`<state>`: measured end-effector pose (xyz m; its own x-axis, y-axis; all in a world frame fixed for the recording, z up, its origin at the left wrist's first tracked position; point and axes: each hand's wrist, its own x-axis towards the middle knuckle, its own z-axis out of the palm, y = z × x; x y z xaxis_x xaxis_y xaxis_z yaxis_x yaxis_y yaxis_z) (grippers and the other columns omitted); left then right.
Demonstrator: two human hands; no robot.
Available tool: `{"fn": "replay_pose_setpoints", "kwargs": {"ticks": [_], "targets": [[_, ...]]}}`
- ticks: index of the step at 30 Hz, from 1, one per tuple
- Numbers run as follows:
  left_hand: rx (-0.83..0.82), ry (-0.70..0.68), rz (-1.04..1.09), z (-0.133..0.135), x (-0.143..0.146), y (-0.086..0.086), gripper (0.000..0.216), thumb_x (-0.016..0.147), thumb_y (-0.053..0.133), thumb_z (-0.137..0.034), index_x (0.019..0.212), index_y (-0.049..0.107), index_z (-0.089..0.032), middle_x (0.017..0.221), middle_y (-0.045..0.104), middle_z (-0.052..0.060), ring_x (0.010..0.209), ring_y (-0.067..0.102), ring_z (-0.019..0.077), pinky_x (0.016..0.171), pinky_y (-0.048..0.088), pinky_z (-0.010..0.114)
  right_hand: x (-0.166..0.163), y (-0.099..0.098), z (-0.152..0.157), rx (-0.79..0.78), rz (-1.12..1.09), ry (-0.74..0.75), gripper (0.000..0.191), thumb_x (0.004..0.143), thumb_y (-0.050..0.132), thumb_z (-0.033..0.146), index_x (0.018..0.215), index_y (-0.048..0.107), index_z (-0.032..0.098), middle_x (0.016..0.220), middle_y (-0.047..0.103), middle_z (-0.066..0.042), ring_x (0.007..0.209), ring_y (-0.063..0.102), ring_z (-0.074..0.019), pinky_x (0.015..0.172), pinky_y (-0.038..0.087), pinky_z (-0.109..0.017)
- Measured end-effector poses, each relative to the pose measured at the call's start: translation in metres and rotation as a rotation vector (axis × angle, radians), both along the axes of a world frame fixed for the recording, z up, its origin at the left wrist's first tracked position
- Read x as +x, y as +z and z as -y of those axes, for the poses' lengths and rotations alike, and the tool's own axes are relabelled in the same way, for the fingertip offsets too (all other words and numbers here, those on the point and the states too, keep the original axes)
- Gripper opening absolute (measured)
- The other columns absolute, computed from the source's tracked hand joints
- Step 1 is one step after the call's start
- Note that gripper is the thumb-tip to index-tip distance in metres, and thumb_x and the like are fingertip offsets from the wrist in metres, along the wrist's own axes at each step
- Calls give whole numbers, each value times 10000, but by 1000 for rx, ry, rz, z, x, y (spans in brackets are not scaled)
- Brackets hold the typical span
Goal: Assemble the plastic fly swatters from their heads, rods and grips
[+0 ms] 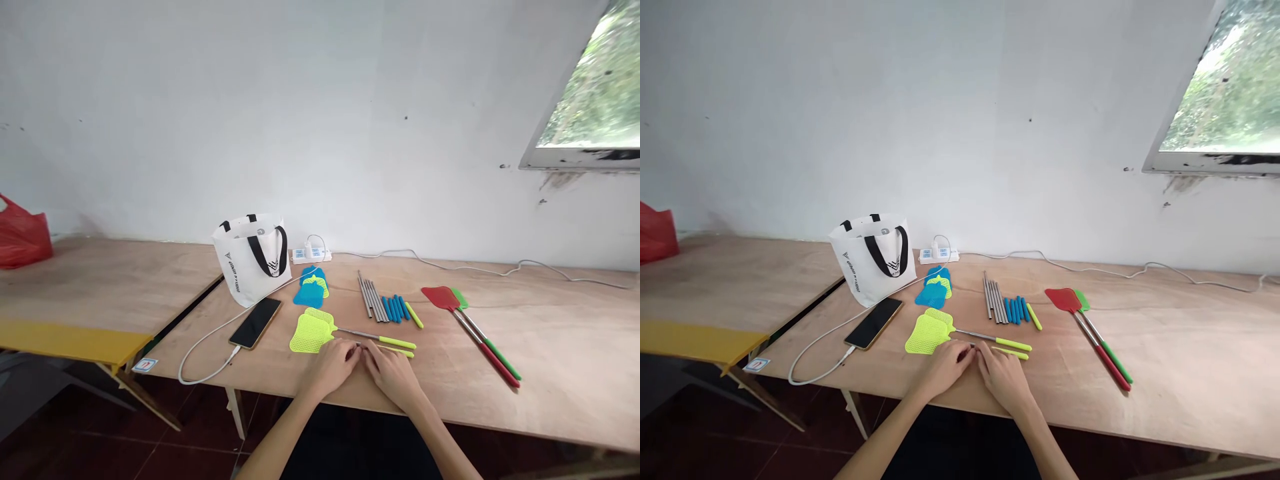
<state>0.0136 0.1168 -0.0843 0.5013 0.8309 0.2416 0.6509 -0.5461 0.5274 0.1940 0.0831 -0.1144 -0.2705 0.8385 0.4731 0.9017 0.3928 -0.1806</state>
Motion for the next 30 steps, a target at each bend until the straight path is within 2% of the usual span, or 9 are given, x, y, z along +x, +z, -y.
{"fn": "replay_pose_setpoints", "kwargs": {"ticks": [5, 11, 17, 24, 30], "targets": [[2, 12, -8, 0, 1, -1, 300, 1006, 496, -272, 765, 660, -203, 809, 723, 35, 774, 653, 206, 663, 400, 287, -1, 6, 3, -52, 39, 19, 239, 1049, 394, 249, 945, 608, 228, 842, 749, -24, 724, 701, -206, 581, 328, -275], [24, 2, 20, 1, -2, -2, 301, 1015, 491, -269, 782, 671, -206, 833, 729, 31, 789, 653, 200, 668, 407, 290, 1, 12, 3, -128, 4, 12, 235, 1052, 407, 282, 974, 626, 245, 870, 765, -9, 745, 717, -215, 592, 347, -281], [24, 2, -8, 2, -1, -1, 303, 1023, 491, -289, 804, 683, -206, 847, 732, 41, 801, 656, 212, 686, 421, 297, 2, 8, 2, -138, -17, 8, 257, 1050, 403, 287, 1002, 652, 245, 913, 771, -29, 772, 725, -220, 613, 364, -284], [40, -17, -17, 3, -1, -1, 350, 1045, 449, -331, 806, 675, -213, 852, 731, 46, 829, 656, 216, 705, 434, 299, 2, 10, 1, -147, -39, 18, 255, 1049, 413, 283, 922, 630, 241, 856, 756, -10, 740, 708, -202, 594, 347, -274], [42, -13, -9, 3, -1, -1, 339, 1039, 455, -326, 821, 685, -207, 858, 730, 55, 838, 660, 226, 724, 445, 313, 3, 10, 3, -111, -18, 30, 261, 1049, 408, 277, 978, 656, 242, 896, 766, -30, 735, 710, -205, 594, 366, -274]]}}
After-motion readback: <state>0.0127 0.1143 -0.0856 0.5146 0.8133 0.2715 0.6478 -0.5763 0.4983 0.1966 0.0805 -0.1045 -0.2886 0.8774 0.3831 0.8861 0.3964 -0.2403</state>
